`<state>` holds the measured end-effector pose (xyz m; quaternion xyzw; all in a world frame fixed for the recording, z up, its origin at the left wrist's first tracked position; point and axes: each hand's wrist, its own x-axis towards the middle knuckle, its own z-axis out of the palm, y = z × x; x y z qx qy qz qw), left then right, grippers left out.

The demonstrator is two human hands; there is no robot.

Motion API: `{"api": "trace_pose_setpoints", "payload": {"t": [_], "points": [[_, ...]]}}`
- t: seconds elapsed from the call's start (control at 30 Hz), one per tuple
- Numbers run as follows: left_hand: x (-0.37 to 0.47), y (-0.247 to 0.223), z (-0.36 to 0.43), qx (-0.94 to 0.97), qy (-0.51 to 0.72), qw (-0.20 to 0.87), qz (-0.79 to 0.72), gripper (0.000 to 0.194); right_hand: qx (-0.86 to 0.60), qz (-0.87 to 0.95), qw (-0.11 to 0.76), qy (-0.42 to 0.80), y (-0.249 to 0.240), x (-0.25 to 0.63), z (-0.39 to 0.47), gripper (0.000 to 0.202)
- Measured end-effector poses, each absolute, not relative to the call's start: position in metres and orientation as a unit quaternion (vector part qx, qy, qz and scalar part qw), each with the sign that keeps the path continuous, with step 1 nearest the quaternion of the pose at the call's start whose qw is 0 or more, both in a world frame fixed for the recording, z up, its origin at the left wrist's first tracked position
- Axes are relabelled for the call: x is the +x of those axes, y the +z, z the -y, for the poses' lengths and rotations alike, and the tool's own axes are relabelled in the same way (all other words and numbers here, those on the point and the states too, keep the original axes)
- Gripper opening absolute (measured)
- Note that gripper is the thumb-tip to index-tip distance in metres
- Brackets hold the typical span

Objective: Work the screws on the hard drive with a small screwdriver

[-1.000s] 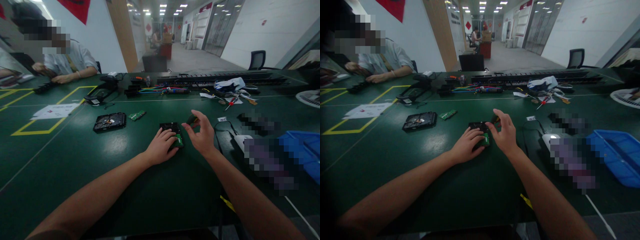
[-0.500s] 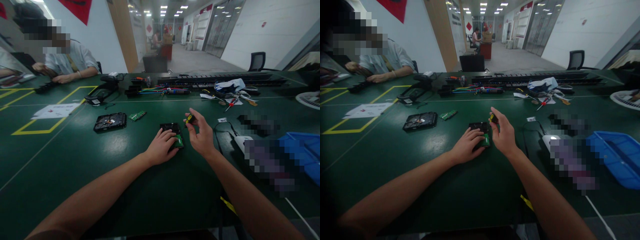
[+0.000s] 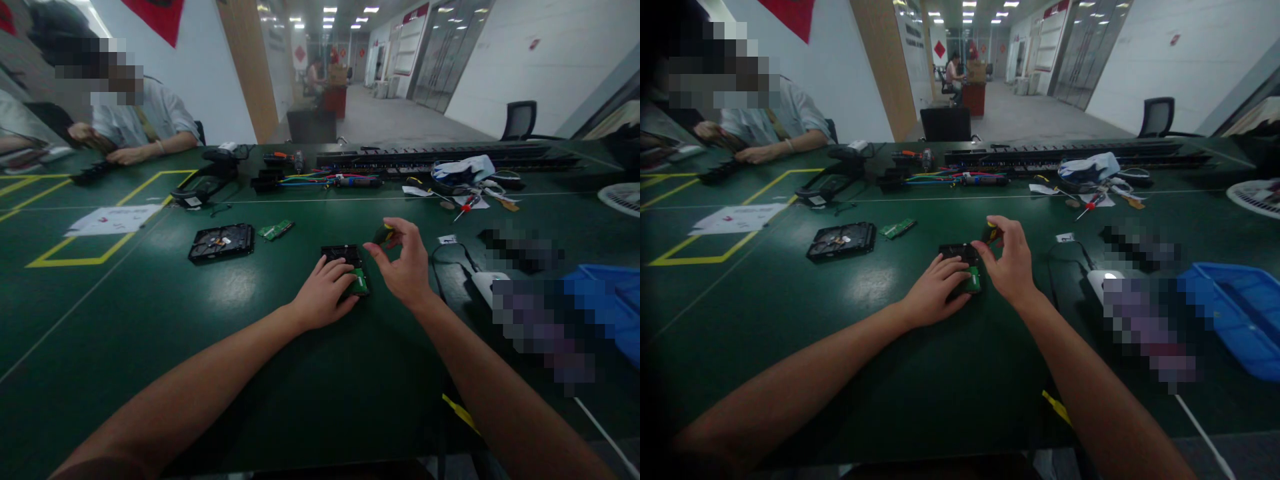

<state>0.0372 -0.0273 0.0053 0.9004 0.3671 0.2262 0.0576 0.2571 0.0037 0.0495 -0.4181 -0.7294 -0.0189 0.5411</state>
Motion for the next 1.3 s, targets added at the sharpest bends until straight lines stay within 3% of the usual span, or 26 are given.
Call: {"api": "trace_pose_setpoints", "payload": {"t": [0.33, 0.77, 1.03, 1.3], "points": [[0.037, 0.005, 0.027, 0.9, 0.226, 0.063, -0.368, 0.039, -0.414, 0.721, 0.555, -0.026, 0.043, 0.261, -0.005, 0.054], [0.038, 0.006, 0.028, 0.9, 0.226, 0.06, -0.369, 0.037, -0.374, 0.747, 0.54, 0.099, 0.041, 0.255, 0.007, 0.056], [0.037, 0.003, 0.026, 0.902, 0.224, 0.056, -0.366, 0.038, -0.413, 0.733, 0.539, -0.03, 0.039, 0.257, 0.004, 0.056], [0.037, 0.002, 0.025, 0.902, 0.224, 0.056, -0.366, 0.038, -0.422, 0.728, 0.538, -0.06, 0.044, 0.257, 0.005, 0.055]]}}
